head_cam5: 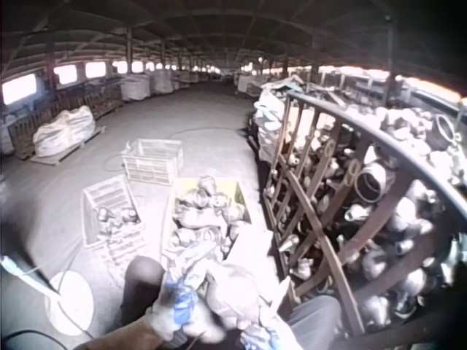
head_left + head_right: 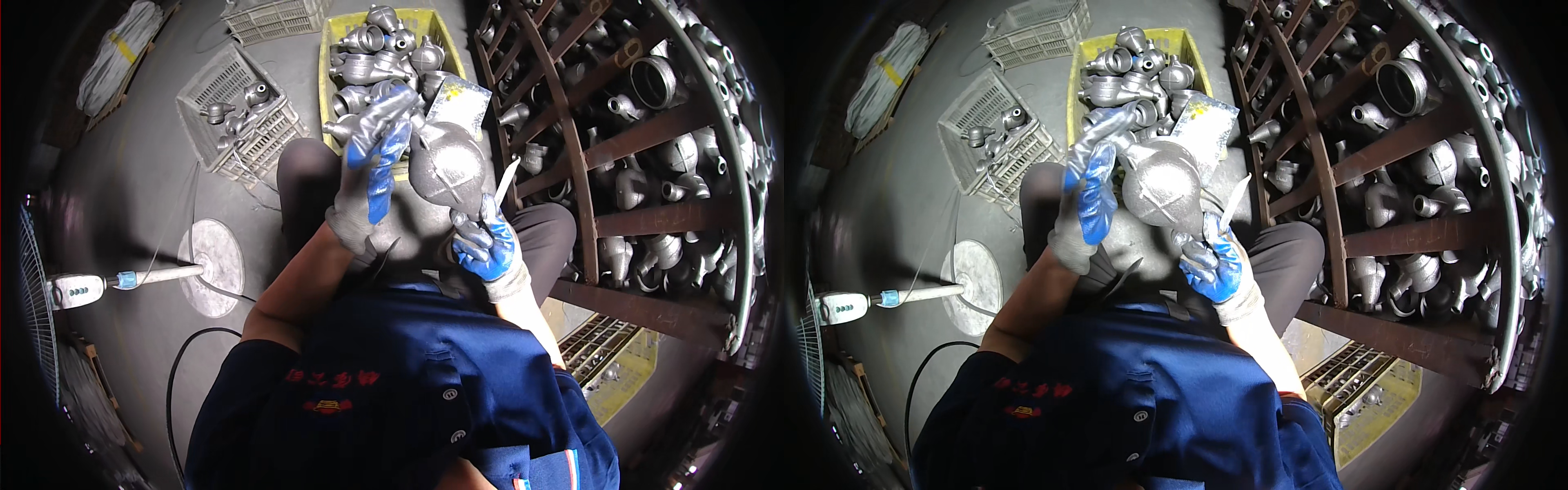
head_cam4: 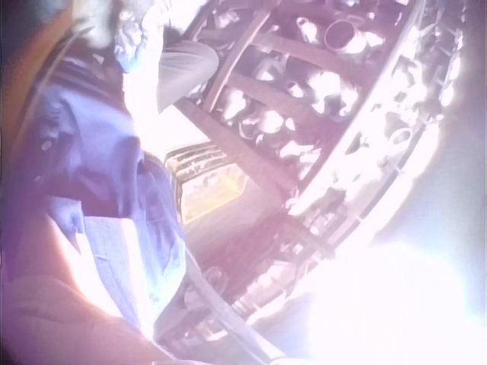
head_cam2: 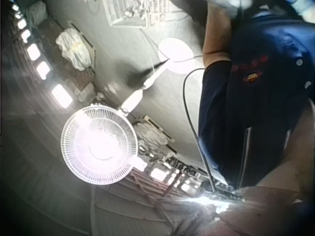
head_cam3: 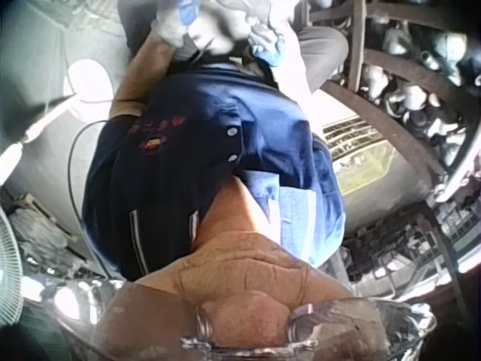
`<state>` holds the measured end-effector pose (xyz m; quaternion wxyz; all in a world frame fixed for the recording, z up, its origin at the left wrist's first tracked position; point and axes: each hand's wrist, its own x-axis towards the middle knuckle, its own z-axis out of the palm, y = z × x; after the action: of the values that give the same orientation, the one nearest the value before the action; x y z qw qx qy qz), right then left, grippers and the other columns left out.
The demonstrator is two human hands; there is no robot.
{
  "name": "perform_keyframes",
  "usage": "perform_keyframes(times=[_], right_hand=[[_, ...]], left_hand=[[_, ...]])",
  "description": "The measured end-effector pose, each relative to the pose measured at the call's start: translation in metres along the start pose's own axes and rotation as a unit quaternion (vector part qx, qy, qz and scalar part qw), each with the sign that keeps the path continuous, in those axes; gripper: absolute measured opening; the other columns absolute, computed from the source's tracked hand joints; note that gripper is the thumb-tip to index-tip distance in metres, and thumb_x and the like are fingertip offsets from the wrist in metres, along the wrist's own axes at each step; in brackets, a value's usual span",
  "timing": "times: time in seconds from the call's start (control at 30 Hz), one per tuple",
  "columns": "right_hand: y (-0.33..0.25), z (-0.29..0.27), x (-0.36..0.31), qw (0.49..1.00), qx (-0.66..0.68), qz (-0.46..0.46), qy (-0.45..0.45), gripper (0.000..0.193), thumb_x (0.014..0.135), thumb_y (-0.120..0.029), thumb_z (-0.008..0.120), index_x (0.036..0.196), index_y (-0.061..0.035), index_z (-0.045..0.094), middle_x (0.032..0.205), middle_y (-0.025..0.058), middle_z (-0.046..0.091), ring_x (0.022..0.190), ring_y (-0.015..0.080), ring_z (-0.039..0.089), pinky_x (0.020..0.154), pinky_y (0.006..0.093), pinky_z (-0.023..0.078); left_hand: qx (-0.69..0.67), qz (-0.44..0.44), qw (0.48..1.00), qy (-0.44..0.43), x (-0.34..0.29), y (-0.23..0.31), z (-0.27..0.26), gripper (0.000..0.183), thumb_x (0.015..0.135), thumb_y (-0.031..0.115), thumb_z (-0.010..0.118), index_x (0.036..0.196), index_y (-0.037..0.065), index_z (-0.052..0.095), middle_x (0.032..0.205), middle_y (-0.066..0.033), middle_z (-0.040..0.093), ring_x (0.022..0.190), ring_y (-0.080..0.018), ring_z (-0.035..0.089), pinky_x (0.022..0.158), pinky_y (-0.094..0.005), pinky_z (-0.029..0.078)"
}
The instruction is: Cleaning and deburring metal casting parts using a small scraper tool.
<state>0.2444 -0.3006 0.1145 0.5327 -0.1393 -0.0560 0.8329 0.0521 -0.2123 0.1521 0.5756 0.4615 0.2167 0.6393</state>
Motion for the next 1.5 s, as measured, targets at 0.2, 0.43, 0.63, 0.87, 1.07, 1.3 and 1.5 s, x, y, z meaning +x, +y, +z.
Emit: perform_keyframes(times=[0.2,0.43,0.63,0.87,1.07,1.3,1.5], right_hand=[[0.008,-0.015,0.001,0.999,0.022,0.043,-0.019,0.025,0.098,-0.024,0.047,0.115,-0.0068,0.054,0.076,0.0125,0.058,0.041,0.0079,0.032,0.04,0.0208,0.032],[0.013,-0.026,0.001,0.999,0.011,0.038,-0.019,0.015,0.098,-0.022,0.048,0.104,-0.0127,0.058,0.069,0.0058,0.052,0.045,0.0085,0.035,0.041,0.0203,0.031],[-0.011,0.015,-0.005,0.92,-0.363,-0.059,0.137,0.019,0.095,-0.018,0.053,0.079,-0.0076,0.055,0.055,0.0006,0.046,0.04,0.009,0.04,0.036,0.022,0.028],[-0.023,0.014,-0.002,0.882,-0.411,-0.127,0.192,0.021,0.095,-0.015,0.05,0.088,0.0006,0.062,0.052,-0.0018,0.044,0.038,0.0054,0.036,0.036,0.0194,0.026],[-0.032,0.036,0.006,0.878,-0.418,-0.16,0.166,0.026,0.095,-0.022,0.053,0.108,-0.0005,0.06,0.055,-0.0036,0.044,0.04,0.0047,0.035,0.036,0.019,0.024],[-0.024,0.026,0.008,0.945,-0.275,-0.087,0.156,0.022,0.092,-0.02,0.058,0.11,-0.0062,0.058,0.062,-0.0036,0.045,0.043,0.0056,0.036,0.039,0.02,0.028],[-0.022,0.018,0.009,0.958,-0.223,-0.087,0.159,0.021,0.091,-0.02,0.059,0.108,-0.0074,0.058,0.064,-0.004,0.046,0.044,0.0052,0.036,0.038,0.0201,0.03]], left_hand=[[-0.371,-0.219,0.901,0.047,-0.018,-0.023,0.007,0.044,0.098,0.019,0.046,0.137,0.0,0.038,0.132,-0.0091,0.048,0.122,-0.0155,0.044,0.108,-0.0322,0.033],[-0.141,-0.196,0.97,0.04,-0.047,-0.036,0.007,0.089,0.079,0.007,0.072,0.146,0.001,0.015,0.14,-0.0128,0.037,0.123,-0.019,0.043,0.101,-0.0331,0.042],[-0.045,-0.17,0.98,-0.097,-0.02,-0.006,0.012,0.09,0.069,0.004,0.077,0.143,-0.001,0.026,0.14,-0.0117,0.037,0.13,-0.0201,0.038,0.107,-0.0343,0.035],[-0.06,-0.196,0.974,-0.101,-0.017,0.016,0.02,0.091,0.064,0.002,0.078,0.142,0.0,0.03,0.137,-0.0102,0.041,0.127,-0.0197,0.04,0.106,-0.0338,0.037],[0.043,-0.112,0.972,-0.201,-0.025,0.013,0.011,0.086,0.065,0.004,0.079,0.139,-0.002,0.035,0.136,-0.0103,0.042,0.125,-0.0198,0.043,0.104,-0.0317,0.039],[-0.075,-0.31,0.942,-0.107,-0.03,0.006,0.016,0.08,0.063,0.006,0.08,0.134,0.0,0.043,0.135,-0.0117,0.047,0.126,-0.0224,0.044,0.107,-0.0342,0.035],[0.031,-0.239,0.953,-0.185,-0.025,0.012,0.015,0.073,0.068,0.006,0.076,0.133,0.0,0.044,0.135,-0.0136,0.049,0.125,-0.0248,0.046,0.107,-0.0359,0.035]])
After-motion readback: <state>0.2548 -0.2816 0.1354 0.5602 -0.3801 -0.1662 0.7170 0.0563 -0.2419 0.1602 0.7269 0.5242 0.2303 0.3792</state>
